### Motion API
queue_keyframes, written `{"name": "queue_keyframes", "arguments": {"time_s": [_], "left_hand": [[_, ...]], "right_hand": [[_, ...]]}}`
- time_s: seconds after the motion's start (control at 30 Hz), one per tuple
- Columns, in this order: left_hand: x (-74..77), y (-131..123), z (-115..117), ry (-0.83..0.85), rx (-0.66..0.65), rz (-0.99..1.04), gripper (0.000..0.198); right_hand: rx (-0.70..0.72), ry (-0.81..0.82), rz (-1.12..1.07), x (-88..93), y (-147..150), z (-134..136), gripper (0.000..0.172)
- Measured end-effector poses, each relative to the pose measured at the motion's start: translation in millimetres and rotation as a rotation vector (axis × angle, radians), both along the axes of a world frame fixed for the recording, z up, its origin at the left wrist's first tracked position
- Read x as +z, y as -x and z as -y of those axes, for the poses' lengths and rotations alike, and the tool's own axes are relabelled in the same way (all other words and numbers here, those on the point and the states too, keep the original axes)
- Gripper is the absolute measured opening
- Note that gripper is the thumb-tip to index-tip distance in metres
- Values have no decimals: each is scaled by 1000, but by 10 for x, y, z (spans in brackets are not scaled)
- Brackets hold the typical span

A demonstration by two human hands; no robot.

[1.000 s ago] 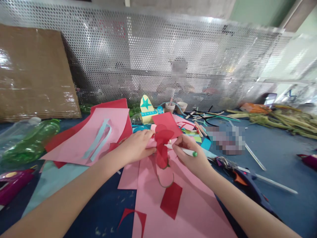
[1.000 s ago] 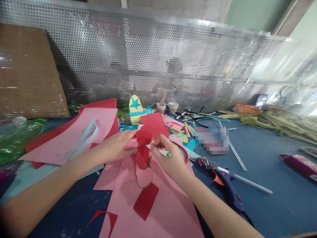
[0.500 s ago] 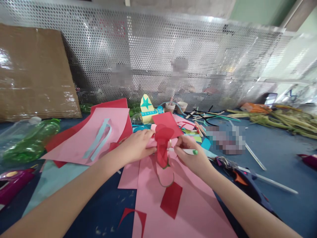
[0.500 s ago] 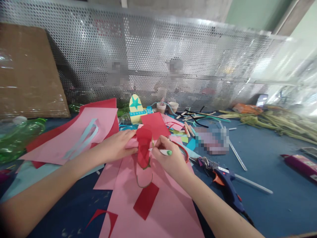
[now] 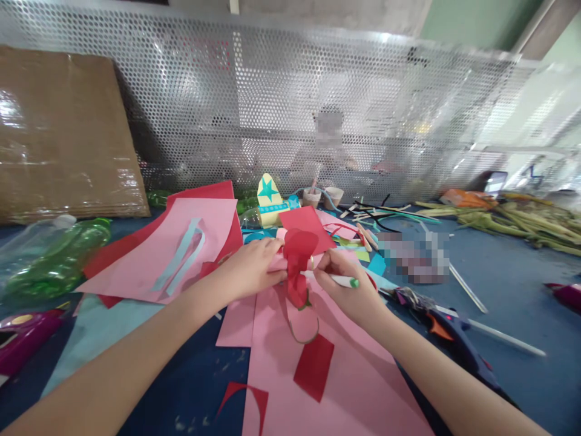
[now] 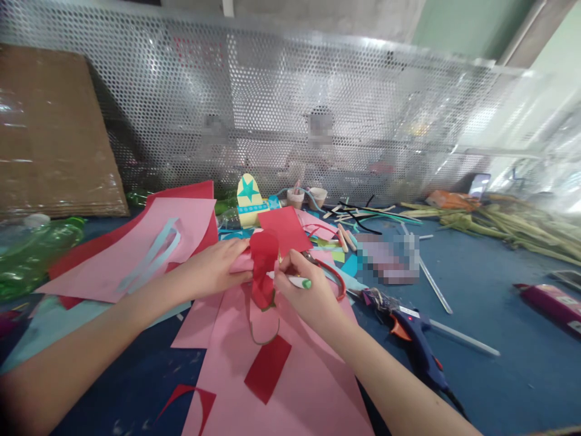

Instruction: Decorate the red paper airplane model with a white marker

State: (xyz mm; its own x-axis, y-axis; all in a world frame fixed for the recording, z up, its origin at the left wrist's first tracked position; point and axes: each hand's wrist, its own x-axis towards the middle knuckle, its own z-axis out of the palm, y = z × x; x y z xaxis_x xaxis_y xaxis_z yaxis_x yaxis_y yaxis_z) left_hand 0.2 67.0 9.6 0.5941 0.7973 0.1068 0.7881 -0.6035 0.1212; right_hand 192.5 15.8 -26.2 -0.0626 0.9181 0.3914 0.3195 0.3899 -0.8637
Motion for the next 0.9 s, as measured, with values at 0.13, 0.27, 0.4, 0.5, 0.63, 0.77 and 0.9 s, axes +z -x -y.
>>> {"name": "queue_keyframes", "arguments": {"time_s": [0.13, 0.27, 0.4, 0.5, 0.63, 0.77, 0.9], "left_hand": [[7, 2, 9, -21, -21, 4, 48], [-2, 0, 7, -22, -13, 0, 49], [-8, 1, 8, 14, 0, 15, 52], [0, 3, 14, 32, 2, 13, 53], [15, 8, 17, 31, 6, -1, 52], [3, 17, 3, 18, -1, 3, 42], [-26, 28, -18, 0, -20, 23, 35]], "right_hand": [[17, 16, -18, -10, 26, 8, 11], [34, 10, -16, -20, 37, 14, 10], [47, 6, -28, -47, 43, 11, 14], [74, -9, -61, -40, 51, 17, 17], [25, -31, -56, 0, 30, 28, 22], [15, -33, -114, 9, -29, 13, 20], [25, -40, -120, -18, -43, -7, 13]]}}
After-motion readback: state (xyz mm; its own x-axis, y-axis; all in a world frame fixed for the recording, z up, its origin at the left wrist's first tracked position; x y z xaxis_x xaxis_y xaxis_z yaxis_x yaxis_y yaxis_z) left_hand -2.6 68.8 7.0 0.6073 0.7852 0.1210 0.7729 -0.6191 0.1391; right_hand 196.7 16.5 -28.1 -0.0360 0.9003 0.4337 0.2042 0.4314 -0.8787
